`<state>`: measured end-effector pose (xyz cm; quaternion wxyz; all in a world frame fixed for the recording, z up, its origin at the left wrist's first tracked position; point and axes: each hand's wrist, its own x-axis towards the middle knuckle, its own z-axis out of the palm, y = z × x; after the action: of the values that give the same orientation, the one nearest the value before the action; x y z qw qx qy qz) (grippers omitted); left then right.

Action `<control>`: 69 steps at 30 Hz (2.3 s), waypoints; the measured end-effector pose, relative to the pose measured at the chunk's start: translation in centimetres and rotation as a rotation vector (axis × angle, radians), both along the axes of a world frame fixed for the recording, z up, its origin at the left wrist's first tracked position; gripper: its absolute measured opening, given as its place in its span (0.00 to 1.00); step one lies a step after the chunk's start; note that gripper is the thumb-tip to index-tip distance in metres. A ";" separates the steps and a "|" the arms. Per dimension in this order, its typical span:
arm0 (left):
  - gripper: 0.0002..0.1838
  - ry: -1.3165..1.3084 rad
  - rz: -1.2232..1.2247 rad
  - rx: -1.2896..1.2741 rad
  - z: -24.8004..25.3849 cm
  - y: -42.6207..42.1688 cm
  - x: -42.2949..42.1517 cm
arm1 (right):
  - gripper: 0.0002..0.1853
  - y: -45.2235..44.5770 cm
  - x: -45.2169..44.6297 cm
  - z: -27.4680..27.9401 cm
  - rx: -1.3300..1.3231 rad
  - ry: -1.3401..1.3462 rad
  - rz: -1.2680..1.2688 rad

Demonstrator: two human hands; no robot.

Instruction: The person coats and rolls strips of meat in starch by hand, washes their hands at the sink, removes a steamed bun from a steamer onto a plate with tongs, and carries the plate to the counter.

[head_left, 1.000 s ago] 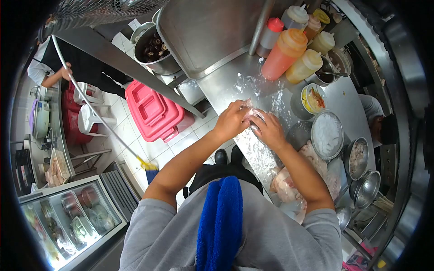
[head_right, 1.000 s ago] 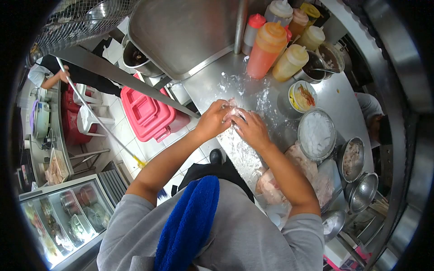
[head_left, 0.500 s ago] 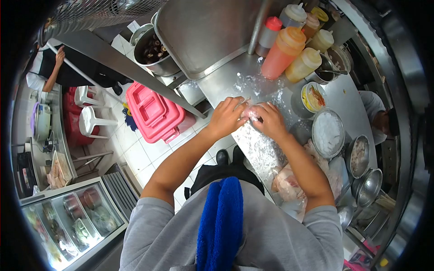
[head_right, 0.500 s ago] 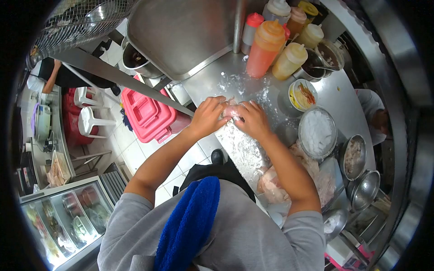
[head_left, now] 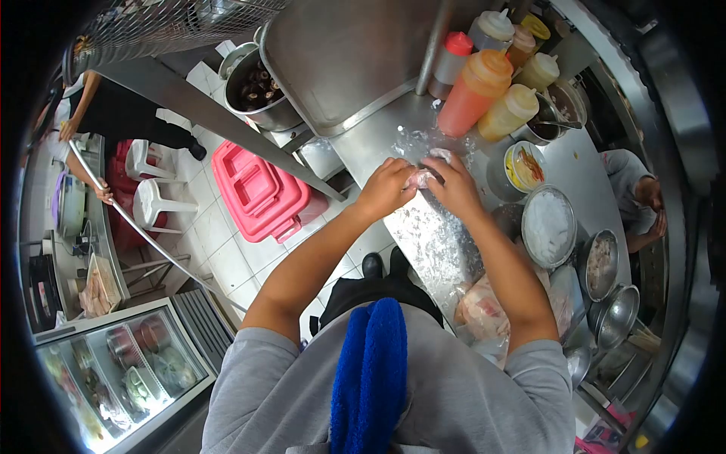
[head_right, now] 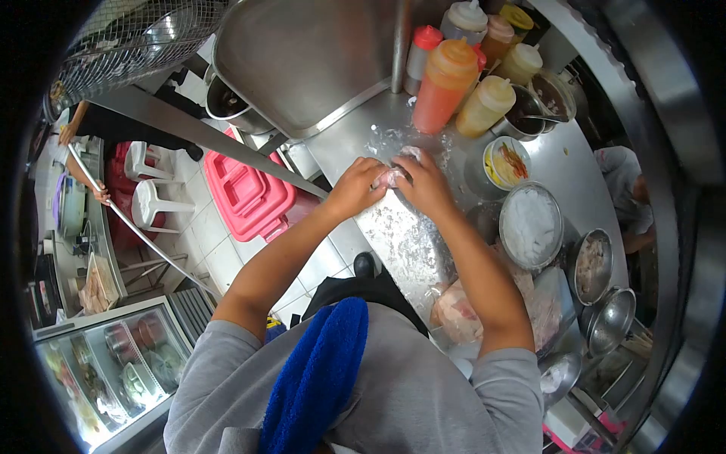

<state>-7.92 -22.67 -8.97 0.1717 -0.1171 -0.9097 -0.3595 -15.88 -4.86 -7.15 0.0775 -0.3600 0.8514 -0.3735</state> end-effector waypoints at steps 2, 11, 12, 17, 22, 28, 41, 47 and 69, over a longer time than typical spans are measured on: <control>0.16 -0.080 -0.002 0.036 0.0 -0.4 -0.6 | 0.20 0.2 0.7 1.5 -0.095 0.334 0.044; 0.20 -0.389 -0.032 0.197 0.8 -1.6 -2.3 | 0.26 -0.3 0.7 -0.1 0.064 0.472 0.158; 0.21 -0.369 0.013 0.246 0.9 -1.5 -2.0 | 0.26 -0.4 0.5 -0.1 0.056 0.446 0.157; 0.21 -0.068 0.012 0.120 1.1 -1.2 -0.8 | 0.22 -1.0 -1.6 -0.4 -0.040 0.301 0.186; 0.19 0.004 0.038 0.027 0.3 -1.0 -0.5 | 0.22 -1.0 -2.4 -0.4 0.030 0.147 0.234; 0.19 -0.053 0.084 0.106 -0.1 -1.2 -1.2 | 0.25 -0.9 -1.1 2.1 -0.019 0.356 0.128; 0.22 -0.204 0.437 1.078 -1.1 -0.5 -1.2 | 0.18 -3.7 -3.8 -0.9 -0.083 0.010 0.025; 0.30 -0.520 0.105 2.004 1.7 1.5 -0.6 | 0.17 -4.8 2.3 1.5 -0.590 -1.096 -0.234; 0.38 -0.826 0.136 1.963 3.7 -1.5 2.7 | 0.21 -7.3 13.2 4.9 0.031 0.382 -0.337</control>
<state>-5.26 -24.15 -5.31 -0.1113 0.2544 -0.2141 -0.9365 -2.69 -12.13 -2.28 -0.1426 -0.2756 0.9043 -0.2931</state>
